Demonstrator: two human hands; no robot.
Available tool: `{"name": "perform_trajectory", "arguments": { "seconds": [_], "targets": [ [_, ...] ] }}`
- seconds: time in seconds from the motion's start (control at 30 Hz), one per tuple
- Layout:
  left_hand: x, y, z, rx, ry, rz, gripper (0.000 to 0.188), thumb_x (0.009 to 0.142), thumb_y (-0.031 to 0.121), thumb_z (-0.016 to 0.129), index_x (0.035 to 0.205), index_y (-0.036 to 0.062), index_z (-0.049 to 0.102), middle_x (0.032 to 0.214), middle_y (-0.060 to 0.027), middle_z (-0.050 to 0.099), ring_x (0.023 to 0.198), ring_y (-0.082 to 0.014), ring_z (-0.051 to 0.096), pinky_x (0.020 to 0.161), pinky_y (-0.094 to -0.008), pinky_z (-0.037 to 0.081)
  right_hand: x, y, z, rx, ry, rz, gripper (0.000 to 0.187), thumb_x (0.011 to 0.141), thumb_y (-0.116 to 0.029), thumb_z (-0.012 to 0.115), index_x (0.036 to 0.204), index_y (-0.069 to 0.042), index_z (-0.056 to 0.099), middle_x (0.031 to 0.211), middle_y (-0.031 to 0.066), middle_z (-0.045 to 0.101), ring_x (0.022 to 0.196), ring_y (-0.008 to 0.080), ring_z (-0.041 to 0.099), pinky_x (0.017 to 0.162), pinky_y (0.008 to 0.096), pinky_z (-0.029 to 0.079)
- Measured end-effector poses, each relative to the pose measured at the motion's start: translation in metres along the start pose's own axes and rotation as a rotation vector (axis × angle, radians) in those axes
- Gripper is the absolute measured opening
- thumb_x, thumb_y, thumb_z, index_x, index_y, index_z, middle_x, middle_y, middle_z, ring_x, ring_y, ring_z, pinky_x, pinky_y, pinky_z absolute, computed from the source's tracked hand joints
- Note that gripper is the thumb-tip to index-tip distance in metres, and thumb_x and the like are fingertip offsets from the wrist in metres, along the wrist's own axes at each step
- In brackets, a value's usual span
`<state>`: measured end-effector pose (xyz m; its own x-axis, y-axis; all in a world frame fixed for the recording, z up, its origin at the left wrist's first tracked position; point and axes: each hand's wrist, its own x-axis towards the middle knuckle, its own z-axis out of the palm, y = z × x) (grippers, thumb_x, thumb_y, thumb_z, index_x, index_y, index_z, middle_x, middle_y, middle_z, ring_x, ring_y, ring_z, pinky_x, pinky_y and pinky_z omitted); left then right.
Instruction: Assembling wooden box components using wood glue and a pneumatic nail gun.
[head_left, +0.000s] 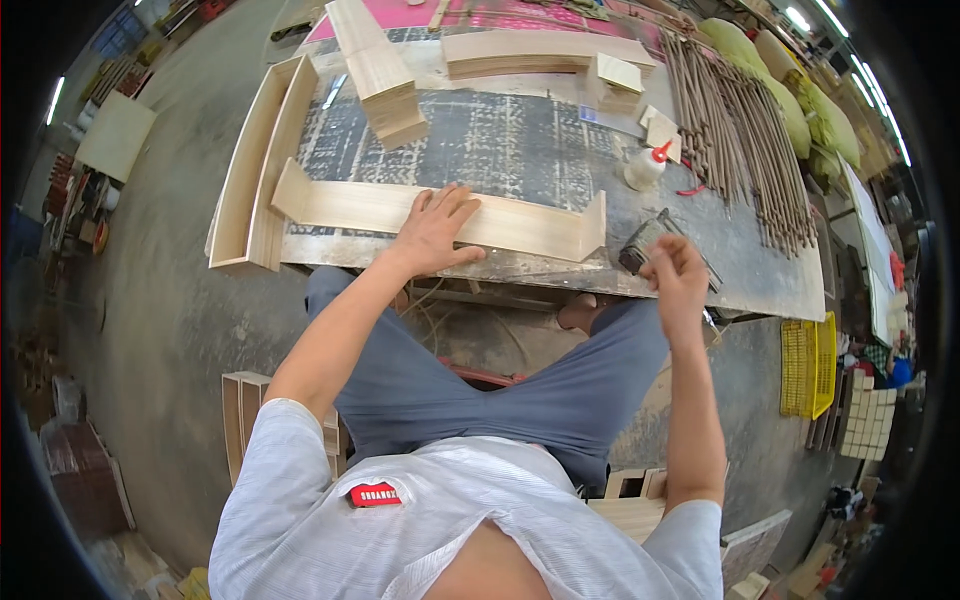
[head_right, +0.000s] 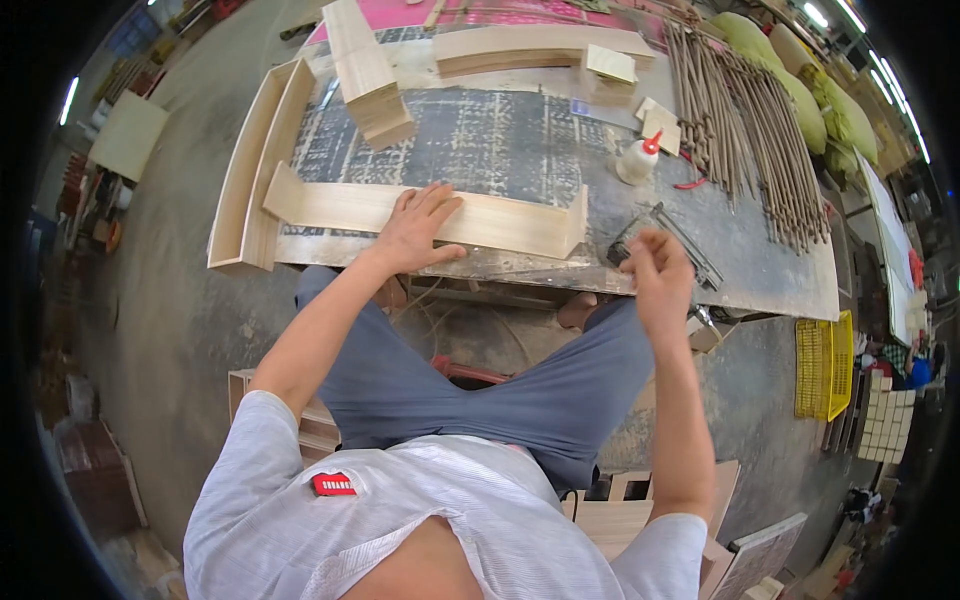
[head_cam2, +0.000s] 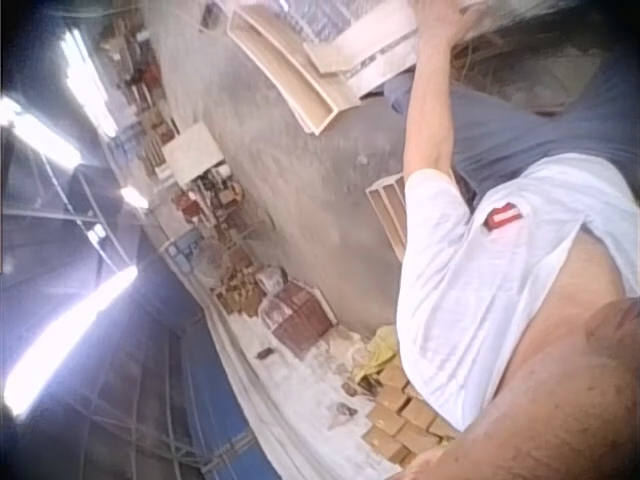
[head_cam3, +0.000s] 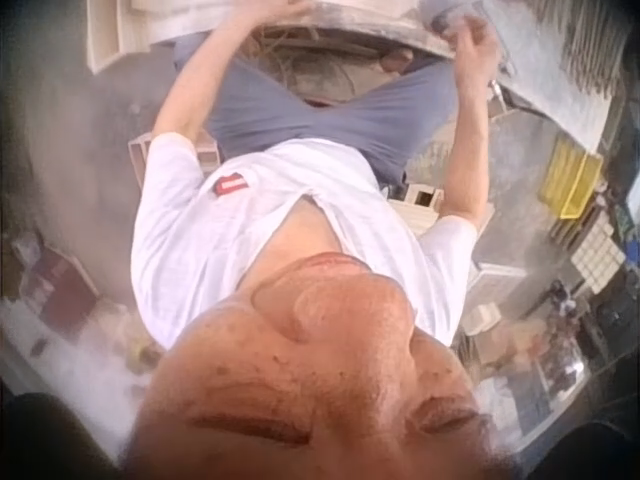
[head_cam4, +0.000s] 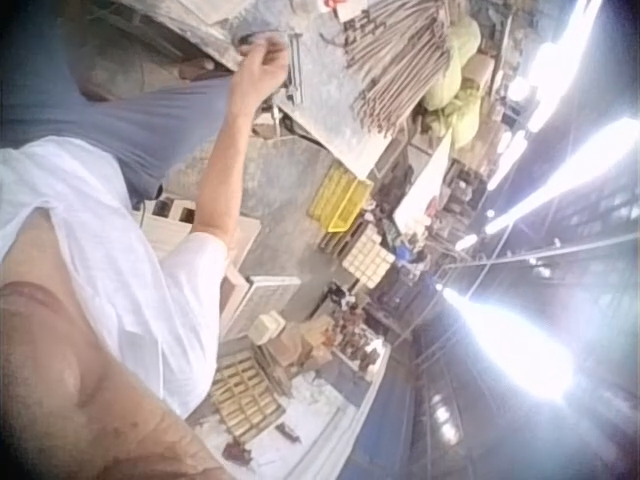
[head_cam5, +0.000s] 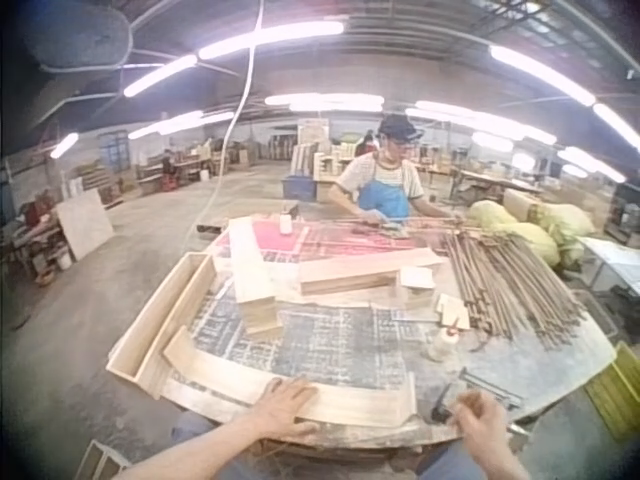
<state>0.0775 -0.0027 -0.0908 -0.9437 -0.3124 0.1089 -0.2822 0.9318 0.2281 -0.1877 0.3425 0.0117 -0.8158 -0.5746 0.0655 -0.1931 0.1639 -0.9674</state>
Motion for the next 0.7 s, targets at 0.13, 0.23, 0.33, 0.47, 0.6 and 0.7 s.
{"name": "perform_trajectory", "arguments": {
  "seconds": [0.13, 0.23, 0.33, 0.47, 0.6, 0.7],
  "targets": [
    [0.006, -0.001, 0.009, 0.02, 0.067, -0.001, 0.089, 0.1, 0.065, 0.08, 0.166, 0.0094, 0.058, 0.179, -0.0173, 0.047, 0.171, -0.0366, 0.036, 0.141, -0.0592, 0.023, 0.085, 0.023, -0.028, -0.255, 0.096, -0.058, 0.059, 0.103, -0.012, 0.079, 0.155, 0.009, 0.059, 0.144, 0.0185, 0.074, 0.109, 0.0204, 0.078, 0.087, 0.0361, 0.063],
    [0.007, -0.002, 0.012, 0.016, 0.117, 0.007, 0.087, 0.098, 0.064, 0.081, 0.162, 0.0081, 0.062, 0.177, -0.0175, 0.049, 0.17, -0.037, 0.038, 0.14, -0.0594, 0.024, 0.156, 0.066, -0.027, -0.419, 0.109, -0.01, 0.081, 0.097, -0.019, 0.089, 0.163, 0.01, 0.052, 0.161, 0.0247, 0.065, 0.118, 0.028, 0.078, 0.095, 0.04, 0.064],
    [0.007, -0.004, 0.017, 0.029, 0.167, 0.033, 0.086, 0.097, 0.064, 0.082, 0.16, 0.0076, 0.064, 0.175, -0.018, 0.051, 0.169, -0.0369, 0.04, 0.14, -0.0597, 0.025, 0.206, 0.099, -0.015, -0.529, 0.143, -0.003, 0.097, 0.087, -0.02, 0.097, 0.166, 0.011, 0.049, 0.161, 0.0266, 0.066, 0.129, 0.0328, 0.078, 0.108, 0.0462, 0.061],
    [-0.003, -0.01, 0.015, 0.04, 0.182, 0.005, 0.086, 0.097, 0.064, 0.083, 0.158, 0.0071, 0.065, 0.174, -0.0183, 0.053, 0.167, -0.0372, 0.042, 0.139, -0.0594, 0.026, 0.236, 0.115, 0.024, -0.337, 0.106, 0.101, 0.084, 0.082, -0.019, 0.101, 0.151, 0.007, 0.063, 0.144, 0.0225, 0.076, 0.121, 0.0312, 0.08, 0.106, 0.0452, 0.061],
    [0.011, -0.003, 0.017, 0.013, 0.22, 0.033, 0.085, 0.096, 0.064, 0.083, 0.158, 0.0084, 0.065, 0.173, -0.0181, 0.054, 0.165, -0.0374, 0.045, 0.138, -0.0594, 0.028, 0.258, 0.148, 0.021, -0.206, 0.132, 0.084, 0.056, 0.084, -0.021, 0.099, 0.13, 0.002, 0.078, 0.121, 0.0124, 0.083, 0.11, 0.0243, 0.078, 0.098, 0.0415, 0.059],
    [0.007, -0.005, 0.018, 0.003, 0.233, 0.052, 0.085, 0.096, 0.064, 0.083, 0.158, 0.0092, 0.065, 0.172, -0.0183, 0.055, 0.164, -0.0375, 0.046, 0.137, -0.0593, 0.029, 0.264, 0.144, 0.019, -0.23, 0.138, 0.066, 0.064, 0.084, -0.021, 0.099, 0.137, 0.003, 0.073, 0.124, 0.0138, 0.083, 0.107, 0.0246, 0.08, 0.096, 0.0399, 0.061]
  ]
}}
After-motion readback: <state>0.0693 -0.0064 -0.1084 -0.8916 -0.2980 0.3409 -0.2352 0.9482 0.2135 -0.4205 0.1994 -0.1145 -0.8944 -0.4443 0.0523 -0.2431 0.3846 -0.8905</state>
